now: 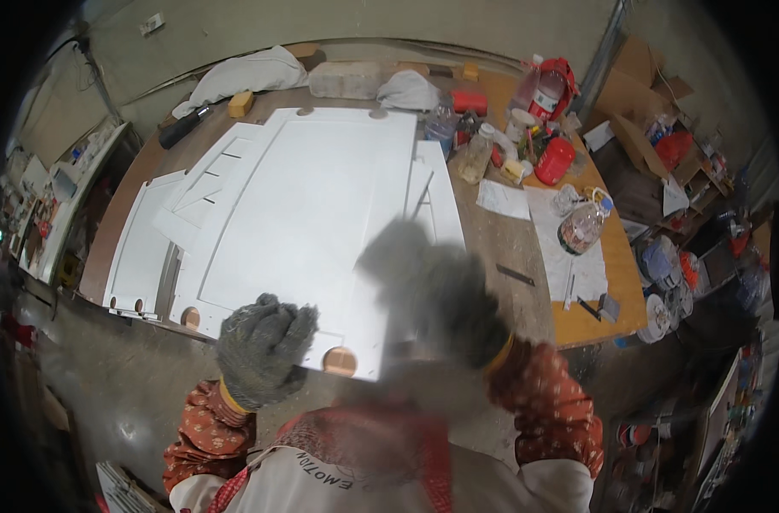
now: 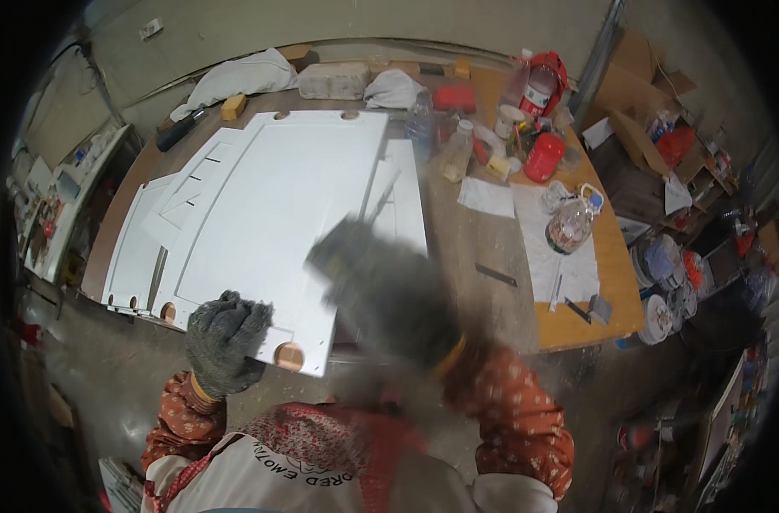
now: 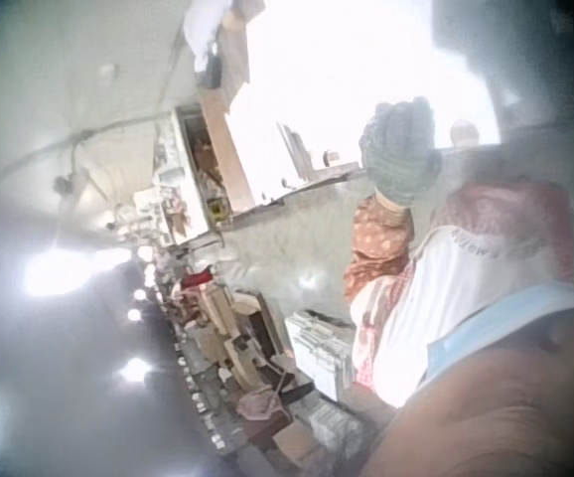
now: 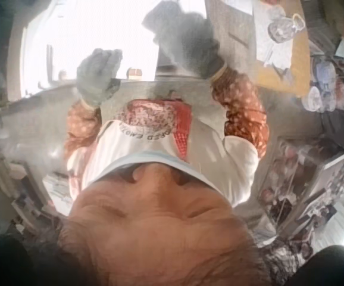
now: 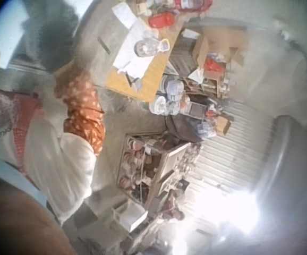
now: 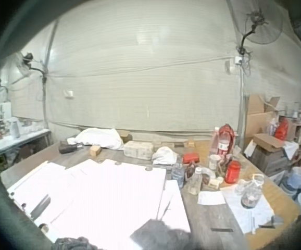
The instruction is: The person sands the edges and surfaces of white furniture panels using a sanding block and wipes them with a cloth.
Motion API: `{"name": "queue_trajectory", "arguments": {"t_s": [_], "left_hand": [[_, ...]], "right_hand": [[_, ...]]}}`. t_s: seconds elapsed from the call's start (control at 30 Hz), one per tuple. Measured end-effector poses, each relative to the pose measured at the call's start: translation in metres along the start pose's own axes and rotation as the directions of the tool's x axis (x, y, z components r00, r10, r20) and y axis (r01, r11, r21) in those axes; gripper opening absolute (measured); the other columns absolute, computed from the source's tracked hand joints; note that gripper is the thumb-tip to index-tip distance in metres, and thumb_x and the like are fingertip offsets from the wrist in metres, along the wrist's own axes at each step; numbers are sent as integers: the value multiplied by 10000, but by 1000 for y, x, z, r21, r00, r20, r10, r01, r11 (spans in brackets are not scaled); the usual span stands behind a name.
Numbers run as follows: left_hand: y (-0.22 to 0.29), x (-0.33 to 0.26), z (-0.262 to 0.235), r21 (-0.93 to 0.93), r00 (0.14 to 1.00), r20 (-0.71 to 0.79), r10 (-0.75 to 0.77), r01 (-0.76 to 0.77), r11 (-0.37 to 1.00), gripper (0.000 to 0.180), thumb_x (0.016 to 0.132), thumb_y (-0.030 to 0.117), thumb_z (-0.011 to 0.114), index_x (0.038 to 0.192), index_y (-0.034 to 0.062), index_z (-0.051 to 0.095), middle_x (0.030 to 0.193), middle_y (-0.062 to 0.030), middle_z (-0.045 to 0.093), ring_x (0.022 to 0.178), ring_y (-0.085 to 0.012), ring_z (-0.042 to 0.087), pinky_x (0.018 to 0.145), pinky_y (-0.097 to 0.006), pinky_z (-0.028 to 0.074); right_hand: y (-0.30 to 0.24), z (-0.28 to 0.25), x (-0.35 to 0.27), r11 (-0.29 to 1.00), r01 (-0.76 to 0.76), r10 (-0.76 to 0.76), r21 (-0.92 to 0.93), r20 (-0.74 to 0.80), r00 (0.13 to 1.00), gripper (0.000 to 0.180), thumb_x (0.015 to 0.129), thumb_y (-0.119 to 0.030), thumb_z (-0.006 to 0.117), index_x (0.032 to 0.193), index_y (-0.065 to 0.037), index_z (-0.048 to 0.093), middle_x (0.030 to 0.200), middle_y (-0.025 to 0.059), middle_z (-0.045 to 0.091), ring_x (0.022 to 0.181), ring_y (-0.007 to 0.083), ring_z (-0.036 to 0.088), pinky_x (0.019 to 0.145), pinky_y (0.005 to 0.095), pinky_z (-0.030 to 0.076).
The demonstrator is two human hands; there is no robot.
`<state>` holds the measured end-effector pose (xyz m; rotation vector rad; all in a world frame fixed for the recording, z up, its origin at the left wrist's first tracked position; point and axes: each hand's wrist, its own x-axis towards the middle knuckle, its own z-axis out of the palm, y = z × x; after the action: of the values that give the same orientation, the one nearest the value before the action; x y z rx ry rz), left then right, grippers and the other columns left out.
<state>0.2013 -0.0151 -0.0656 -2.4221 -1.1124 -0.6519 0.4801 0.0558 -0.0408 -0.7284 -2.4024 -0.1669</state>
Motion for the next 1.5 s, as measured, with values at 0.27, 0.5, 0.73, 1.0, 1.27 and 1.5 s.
{"name": "queue_trajectory", "arguments": {"t_s": [0.27, 0.5, 0.73, 1.0, 1.27, 1.5], "left_hand": [[-40, -50, -29, -207, 998, 53, 40, -28, 978, 595, 894, 568, 486, 1154, 67, 672, 1082, -137, 640, 1023, -352, 617, 916, -527, 474], [-31, -109, -25, -599, 599, -134, -789, 586, 546, 384, 948, 301, 522, 1225, 50, 610, 1207, -129, 615, 1160, -297, 564, 1042, -446, 426], [-13, -95, 13, -774, 631, 194, -751, 569, 278, 393, 865, 200, 644, 1210, 23, 579, 1248, -169, 600, 1166, -348, 565, 1007, -451, 450], [-33, -102, -3, -984, 560, 117, -820, 178, -18, 245, 892, 76, 579, 1087, -51, 655, 1179, -175, 650, 1081, -263, 632, 923, -382, 526], [-48, -91, -21, -666, 805, -18, -593, 433, 608, 257, 898, 90, 573, 1108, -44, 635, 1146, -172, 654, 1066, -272, 630, 916, -399, 519], [-62, -86, -26, -450, 850, -182, -494, 374, 810, 268, 903, 103, 568, 1126, -38, 617, 1117, -169, 657, 1052, -280, 629, 910, -413, 513]], "right_hand": [[-12, 19, 29, 986, -58, 13, 156, 278, 961, 389, 851, -218, 626, 1234, -165, 576, 1236, 105, 538, 1046, 276, 595, 806, 411, 509], [144, 20, 31, 874, -417, 401, -251, -114, 909, 340, 954, -267, 530, 1266, -132, 554, 1223, 137, 567, 1093, 355, 555, 892, 455, 464], [22, 17, 50, 999, 37, -37, -11, 60, 998, 329, 901, -247, 570, 1175, -73, 623, 1047, 154, 646, 708, 332, 575, 662, 458, 460], [-58, -21, 57, 958, 167, -213, 232, 188, 959, 392, 791, -218, 608, 1176, -146, 621, 1086, 94, 607, 783, 258, 636, 732, 434, 505], [5, -27, 65, 975, 21, 23, -223, 192, 981, 252, 891, -219, 524, 1095, -83, 583, 1013, 74, 557, 857, 260, 594, 661, 425, 495], [-75, -19, 56, 994, 96, -106, 60, 194, 975, 471, 850, -308, 614, 1256, -71, 587, 1230, 226, 569, 995, 355, 631, 737, 413, 524]]}}
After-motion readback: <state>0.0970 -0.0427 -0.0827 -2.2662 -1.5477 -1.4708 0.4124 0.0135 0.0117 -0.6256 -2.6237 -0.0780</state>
